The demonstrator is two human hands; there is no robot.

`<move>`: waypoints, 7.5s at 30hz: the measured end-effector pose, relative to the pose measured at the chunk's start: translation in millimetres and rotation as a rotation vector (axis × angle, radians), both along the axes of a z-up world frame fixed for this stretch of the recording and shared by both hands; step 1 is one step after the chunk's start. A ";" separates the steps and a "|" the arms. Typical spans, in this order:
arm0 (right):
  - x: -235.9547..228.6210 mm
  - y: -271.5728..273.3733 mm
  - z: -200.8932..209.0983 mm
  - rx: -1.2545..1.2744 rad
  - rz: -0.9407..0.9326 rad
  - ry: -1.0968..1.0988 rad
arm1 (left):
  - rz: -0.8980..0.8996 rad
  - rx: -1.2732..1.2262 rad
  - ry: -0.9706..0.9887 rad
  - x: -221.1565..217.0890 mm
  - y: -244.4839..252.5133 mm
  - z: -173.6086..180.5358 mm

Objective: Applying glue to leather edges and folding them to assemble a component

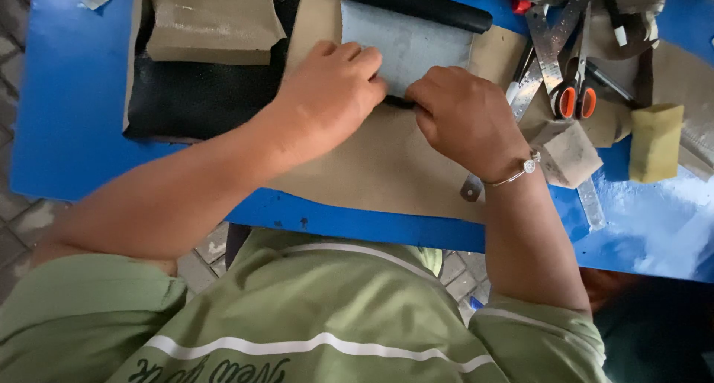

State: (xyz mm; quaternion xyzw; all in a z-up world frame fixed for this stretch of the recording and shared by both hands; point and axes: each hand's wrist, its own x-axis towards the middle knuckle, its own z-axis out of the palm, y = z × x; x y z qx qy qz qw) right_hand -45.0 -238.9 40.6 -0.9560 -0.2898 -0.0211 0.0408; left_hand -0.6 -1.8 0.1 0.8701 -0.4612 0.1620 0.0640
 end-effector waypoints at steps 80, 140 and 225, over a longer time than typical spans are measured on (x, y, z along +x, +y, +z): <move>5.5 -7.7 9.8 0.379 -0.197 0.125 | 0.148 0.286 0.196 -74.0 -24.2 17.9; 10.6 -3.6 38.5 0.692 -0.301 0.229 | -0.103 0.026 0.020 3.9 -6.5 -14.0; 27.6 5.6 1.9 0.590 -0.228 0.142 | 0.078 -0.003 0.071 -3.2 -20.4 7.2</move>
